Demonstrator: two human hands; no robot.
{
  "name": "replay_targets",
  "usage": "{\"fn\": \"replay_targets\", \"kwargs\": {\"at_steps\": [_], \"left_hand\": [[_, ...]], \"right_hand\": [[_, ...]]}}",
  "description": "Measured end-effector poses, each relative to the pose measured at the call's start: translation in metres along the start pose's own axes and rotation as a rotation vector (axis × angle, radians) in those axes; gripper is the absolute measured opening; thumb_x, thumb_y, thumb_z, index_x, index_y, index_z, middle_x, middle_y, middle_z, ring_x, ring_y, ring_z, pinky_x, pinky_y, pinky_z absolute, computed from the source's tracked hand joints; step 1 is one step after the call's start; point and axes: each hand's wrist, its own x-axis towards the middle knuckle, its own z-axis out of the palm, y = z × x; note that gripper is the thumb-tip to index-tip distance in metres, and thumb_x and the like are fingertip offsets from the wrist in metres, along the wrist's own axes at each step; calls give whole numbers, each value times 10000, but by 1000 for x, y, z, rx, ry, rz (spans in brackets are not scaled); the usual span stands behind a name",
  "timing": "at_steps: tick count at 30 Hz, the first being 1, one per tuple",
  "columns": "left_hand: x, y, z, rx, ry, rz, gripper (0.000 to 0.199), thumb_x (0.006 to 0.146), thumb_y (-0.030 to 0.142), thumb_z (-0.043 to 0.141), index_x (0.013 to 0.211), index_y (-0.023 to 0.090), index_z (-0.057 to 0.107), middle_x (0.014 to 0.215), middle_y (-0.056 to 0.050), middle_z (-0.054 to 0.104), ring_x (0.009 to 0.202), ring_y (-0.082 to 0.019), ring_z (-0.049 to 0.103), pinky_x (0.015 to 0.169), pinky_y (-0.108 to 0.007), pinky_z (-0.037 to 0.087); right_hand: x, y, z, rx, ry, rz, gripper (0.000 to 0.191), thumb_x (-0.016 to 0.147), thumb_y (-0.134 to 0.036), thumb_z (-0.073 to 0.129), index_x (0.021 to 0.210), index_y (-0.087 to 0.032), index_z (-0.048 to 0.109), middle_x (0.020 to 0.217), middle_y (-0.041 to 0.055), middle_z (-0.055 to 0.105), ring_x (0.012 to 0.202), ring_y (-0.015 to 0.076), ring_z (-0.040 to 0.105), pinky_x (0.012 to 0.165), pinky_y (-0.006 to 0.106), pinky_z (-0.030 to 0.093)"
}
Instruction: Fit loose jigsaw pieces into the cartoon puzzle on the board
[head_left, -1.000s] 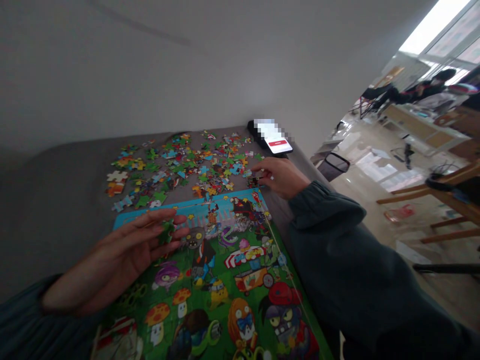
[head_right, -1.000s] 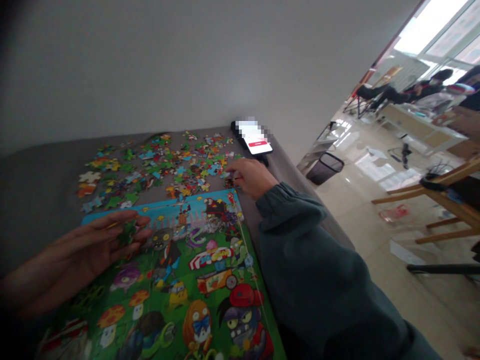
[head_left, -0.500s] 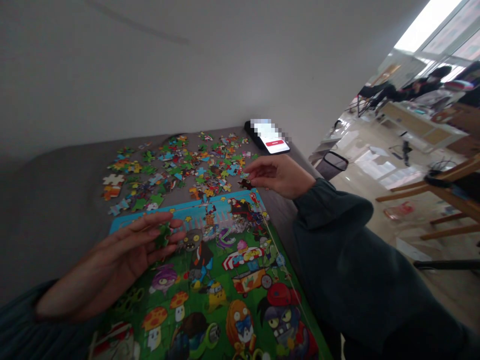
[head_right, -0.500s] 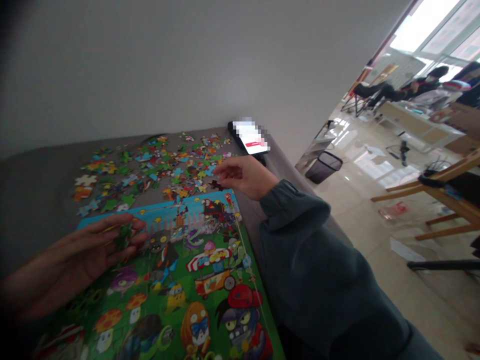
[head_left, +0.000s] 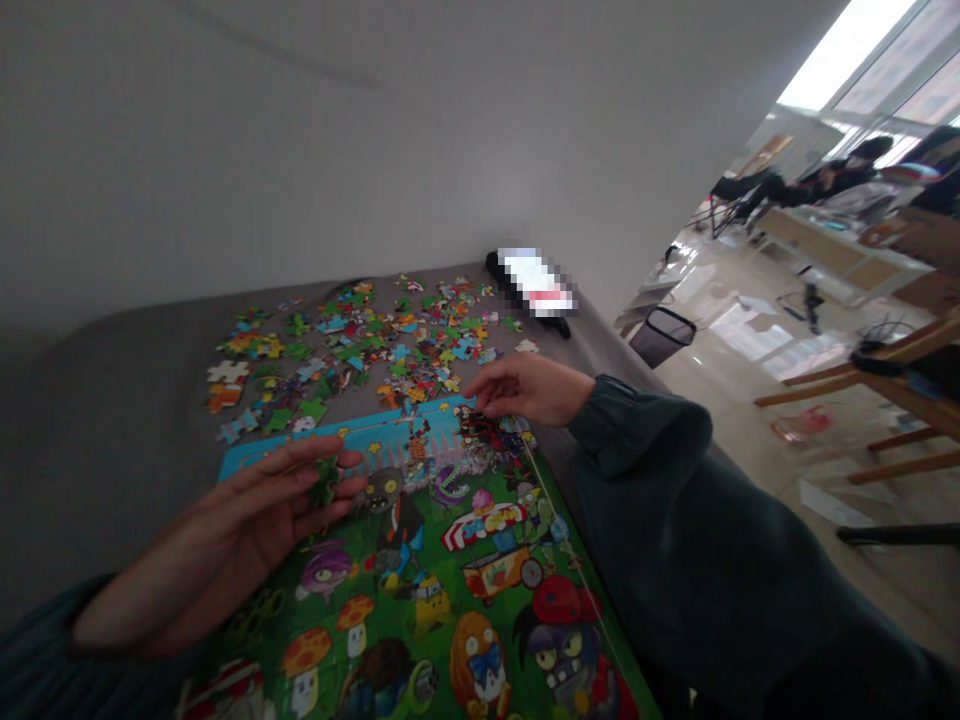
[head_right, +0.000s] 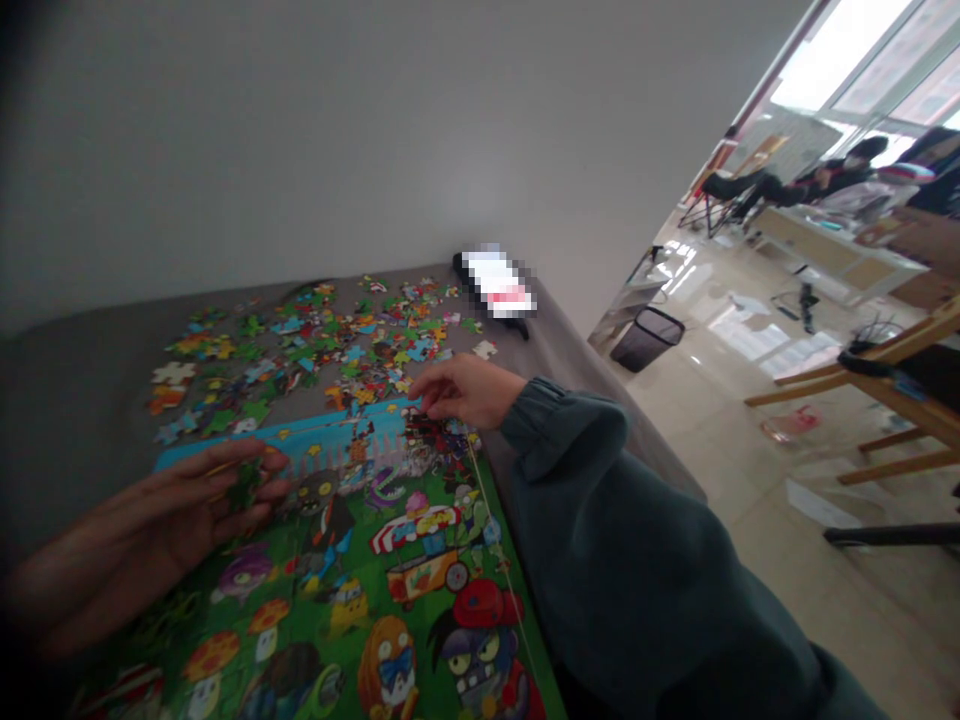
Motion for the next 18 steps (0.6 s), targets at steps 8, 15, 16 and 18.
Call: {"fn": "replay_targets", "kwargs": {"at_steps": [8, 15, 16, 18], "left_hand": [[0, -2, -3, 4, -13, 5, 422, 579, 251, 884, 976, 190, 755, 1047, -101, 744, 838, -254, 718, 752, -299, 633], [-2, 2, 4, -10, 34, -4, 471, 480, 278, 928, 916, 191, 770, 1013, -83, 744, 806, -252, 711, 716, -289, 641], [-2, 2, 4, -11, 32, -8, 474, 481, 270, 928, 920, 191, 769, 1017, -81, 743, 808, -251, 710, 722, -291, 641], [-2, 2, 4, -17, 31, -13, 469, 493, 258, 922, 929, 185, 765, 1020, -80, 741, 805, -248, 709, 725, -291, 641]], "right_hand": [[1, -5, 7, -56, -77, 0, 278, 839, -22, 595, 1080, -142, 665, 899, 38, 720, 799, 113, 678, 743, 249, 552], [-4, -12, 6, -279, -65, -23, 293, 847, -110, 626, 1136, -137, 656, 915, 48, 706, 738, 119, 633, 701, 255, 525], [-6, -13, 5, -318, -77, -48, 329, 830, -114, 645, 1159, -137, 650, 960, 60, 706, 777, 133, 637, 730, 270, 525], [-8, -15, 4, -380, -99, -113, 408, 785, -116, 691, 1189, -148, 640, 1071, 80, 693, 897, 166, 637, 823, 304, 516]]}}
